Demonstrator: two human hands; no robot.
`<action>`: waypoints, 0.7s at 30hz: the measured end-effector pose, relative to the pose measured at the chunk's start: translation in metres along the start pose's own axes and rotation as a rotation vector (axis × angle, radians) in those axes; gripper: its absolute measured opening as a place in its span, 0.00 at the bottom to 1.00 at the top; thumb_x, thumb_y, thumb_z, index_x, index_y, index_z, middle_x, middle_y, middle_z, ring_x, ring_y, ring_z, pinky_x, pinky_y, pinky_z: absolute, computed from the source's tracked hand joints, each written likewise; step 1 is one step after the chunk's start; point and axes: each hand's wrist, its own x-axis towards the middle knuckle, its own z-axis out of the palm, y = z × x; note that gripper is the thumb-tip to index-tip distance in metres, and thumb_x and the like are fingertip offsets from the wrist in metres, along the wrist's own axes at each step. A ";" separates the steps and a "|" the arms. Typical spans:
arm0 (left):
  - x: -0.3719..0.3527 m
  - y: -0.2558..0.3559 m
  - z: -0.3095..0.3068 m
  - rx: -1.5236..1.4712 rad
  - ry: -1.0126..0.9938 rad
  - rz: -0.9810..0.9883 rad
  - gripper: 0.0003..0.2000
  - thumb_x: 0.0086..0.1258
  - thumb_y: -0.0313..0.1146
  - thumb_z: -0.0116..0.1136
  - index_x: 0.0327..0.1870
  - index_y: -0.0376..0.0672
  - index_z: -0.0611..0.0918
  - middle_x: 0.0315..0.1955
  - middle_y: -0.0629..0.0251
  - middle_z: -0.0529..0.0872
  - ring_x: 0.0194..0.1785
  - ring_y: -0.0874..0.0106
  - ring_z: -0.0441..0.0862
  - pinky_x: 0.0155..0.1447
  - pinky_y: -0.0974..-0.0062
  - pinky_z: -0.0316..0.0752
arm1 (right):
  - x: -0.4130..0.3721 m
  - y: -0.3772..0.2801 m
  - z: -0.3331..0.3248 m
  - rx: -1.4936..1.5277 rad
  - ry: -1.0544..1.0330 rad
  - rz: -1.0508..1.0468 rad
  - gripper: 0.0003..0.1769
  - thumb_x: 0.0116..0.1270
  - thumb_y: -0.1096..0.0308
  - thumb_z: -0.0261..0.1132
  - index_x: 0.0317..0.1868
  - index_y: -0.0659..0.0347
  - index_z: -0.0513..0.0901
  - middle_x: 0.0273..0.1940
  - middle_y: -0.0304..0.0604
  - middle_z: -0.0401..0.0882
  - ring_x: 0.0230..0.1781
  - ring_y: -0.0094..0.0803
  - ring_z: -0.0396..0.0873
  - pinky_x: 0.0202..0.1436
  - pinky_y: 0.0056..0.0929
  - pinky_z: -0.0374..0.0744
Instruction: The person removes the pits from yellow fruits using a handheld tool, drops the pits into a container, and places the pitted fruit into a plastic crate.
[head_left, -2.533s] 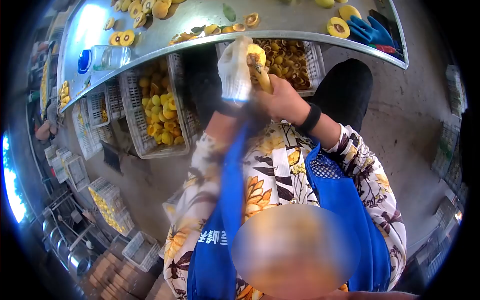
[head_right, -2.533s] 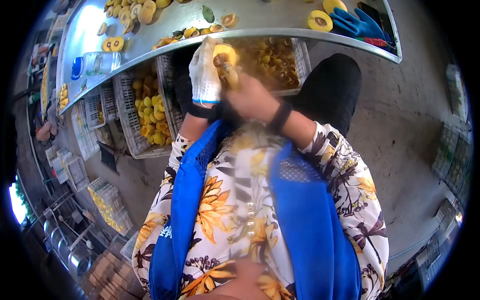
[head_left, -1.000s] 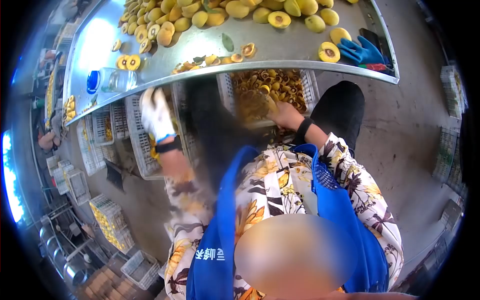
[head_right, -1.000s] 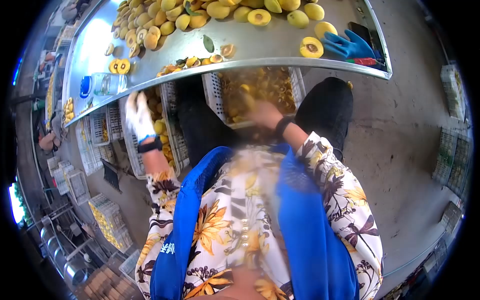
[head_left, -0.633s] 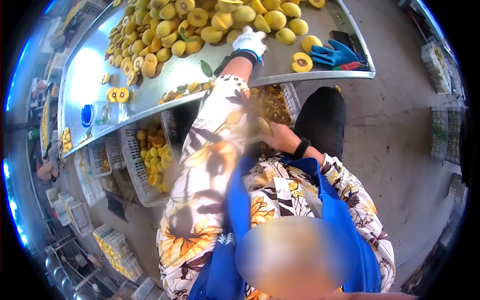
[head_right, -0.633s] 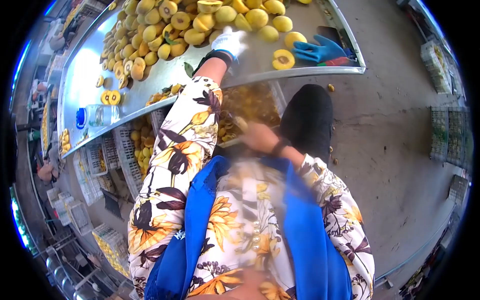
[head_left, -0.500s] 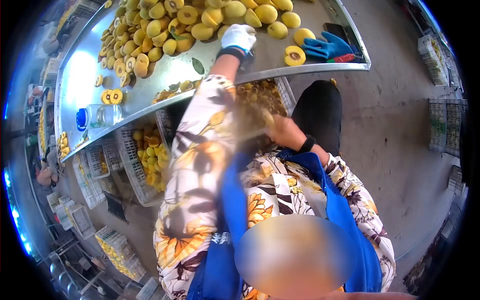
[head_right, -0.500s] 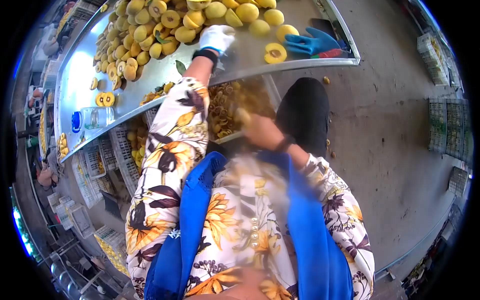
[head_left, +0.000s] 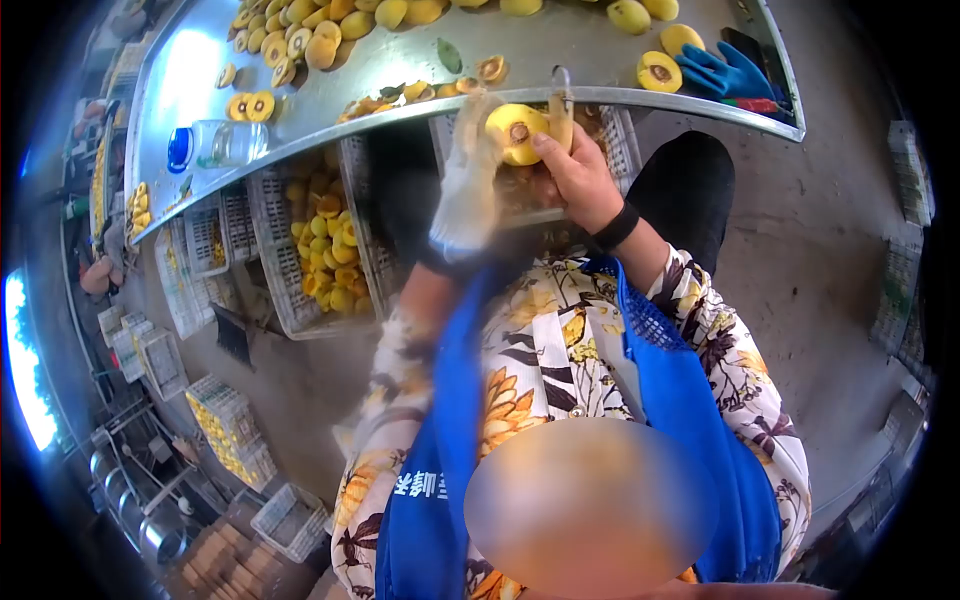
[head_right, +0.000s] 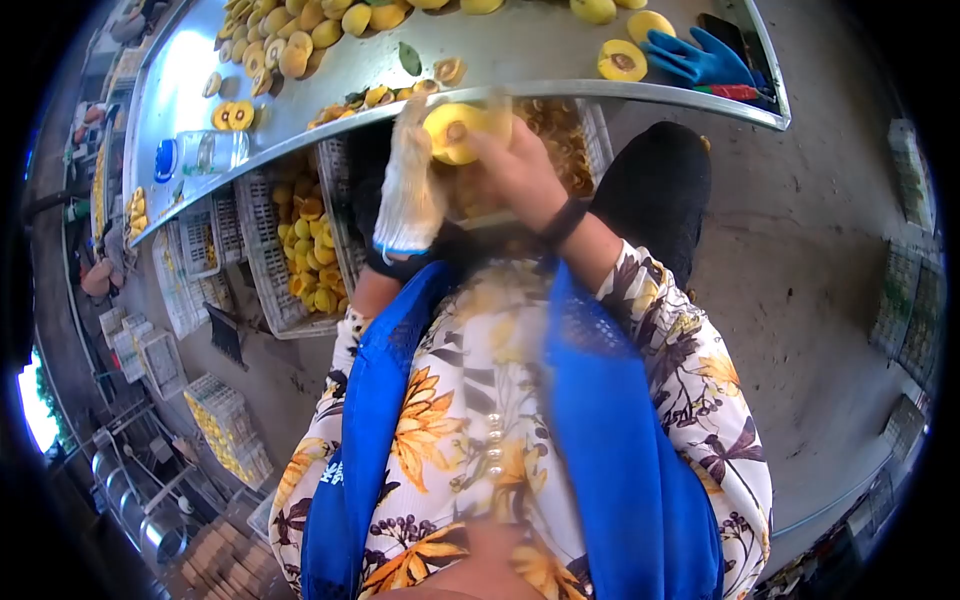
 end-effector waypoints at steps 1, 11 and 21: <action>0.001 -0.006 0.002 -0.279 0.055 -0.138 0.21 0.71 0.37 0.53 0.62 0.40 0.67 0.48 0.63 0.77 0.49 0.70 0.78 0.50 0.76 0.77 | 0.001 0.002 0.003 -0.223 0.035 0.018 0.20 0.67 0.57 0.60 0.50 0.63 0.69 0.29 0.44 0.78 0.19 0.27 0.73 0.22 0.25 0.71; 0.024 -0.030 -0.025 -0.082 0.380 -0.141 0.20 0.73 0.54 0.43 0.44 0.46 0.76 0.33 0.64 0.80 0.35 0.67 0.80 0.38 0.60 0.78 | -0.023 0.005 0.011 -1.116 0.074 -0.102 0.18 0.63 0.61 0.62 0.43 0.65 0.67 0.28 0.62 0.77 0.31 0.60 0.77 0.34 0.50 0.75; 0.012 -0.019 -0.004 -0.058 0.394 0.008 0.10 0.69 0.35 0.56 0.38 0.37 0.81 0.27 0.66 0.82 0.27 0.81 0.76 0.30 0.83 0.74 | -0.034 0.016 0.016 -1.099 -0.011 -0.011 0.14 0.64 0.65 0.58 0.38 0.68 0.66 0.25 0.64 0.76 0.28 0.61 0.75 0.31 0.51 0.73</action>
